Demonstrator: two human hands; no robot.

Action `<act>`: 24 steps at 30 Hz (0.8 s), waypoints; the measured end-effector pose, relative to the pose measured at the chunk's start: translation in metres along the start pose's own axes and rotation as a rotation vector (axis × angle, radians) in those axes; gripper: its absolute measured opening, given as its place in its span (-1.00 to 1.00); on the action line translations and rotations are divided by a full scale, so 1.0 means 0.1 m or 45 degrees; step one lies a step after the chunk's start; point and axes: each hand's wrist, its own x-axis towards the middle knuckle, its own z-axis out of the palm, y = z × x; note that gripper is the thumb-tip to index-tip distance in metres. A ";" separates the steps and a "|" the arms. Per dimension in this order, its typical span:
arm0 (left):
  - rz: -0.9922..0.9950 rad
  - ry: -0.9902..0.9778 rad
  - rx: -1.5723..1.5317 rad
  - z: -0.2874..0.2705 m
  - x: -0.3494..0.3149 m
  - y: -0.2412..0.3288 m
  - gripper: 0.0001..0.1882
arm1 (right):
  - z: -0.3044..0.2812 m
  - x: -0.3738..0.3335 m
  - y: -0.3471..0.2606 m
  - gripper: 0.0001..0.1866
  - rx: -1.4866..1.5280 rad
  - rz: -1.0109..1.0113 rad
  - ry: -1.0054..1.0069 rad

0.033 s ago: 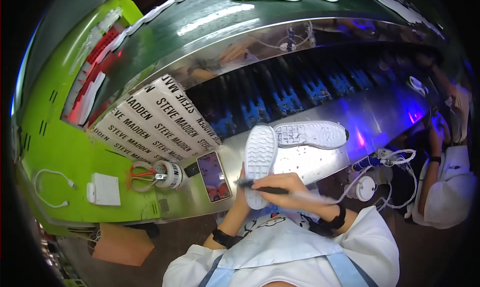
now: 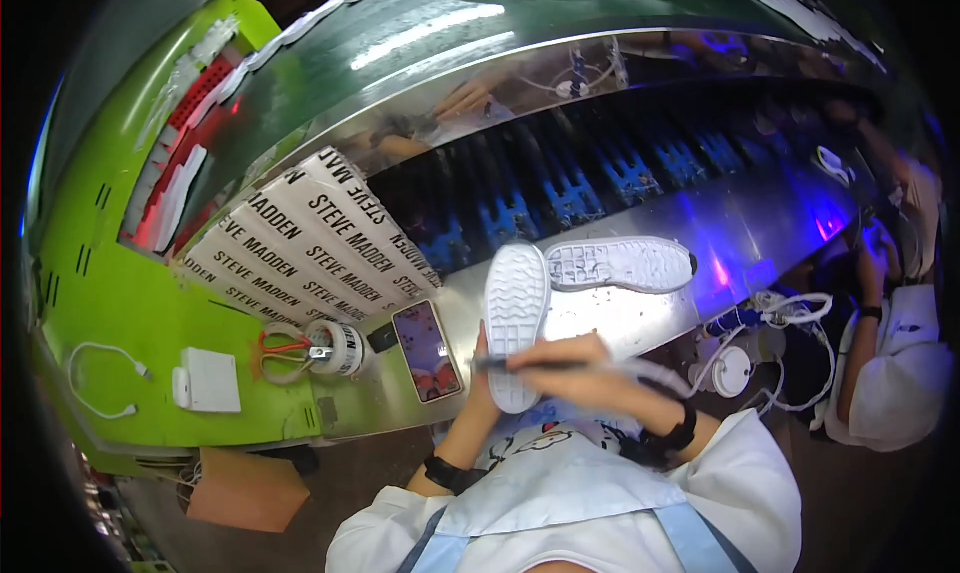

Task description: The recorder is applying a liquid adhesive or primer to the bottom of white shoe soles using a brush, while working on an assembly line.

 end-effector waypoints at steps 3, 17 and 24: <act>0.063 0.004 -0.096 0.06 0.02 0.05 -0.32 | 0.01 0.17 0.16 -0.78 -0.010 -0.141 0.399; -0.403 -0.001 0.486 0.78 0.38 0.55 -0.49 | -0.20 0.21 -0.11 -0.77 -0.150 -0.240 -0.231; -1.094 -0.205 1.362 0.81 0.69 0.68 -0.71 | -0.46 0.17 -0.24 -0.80 -0.744 -0.672 -0.444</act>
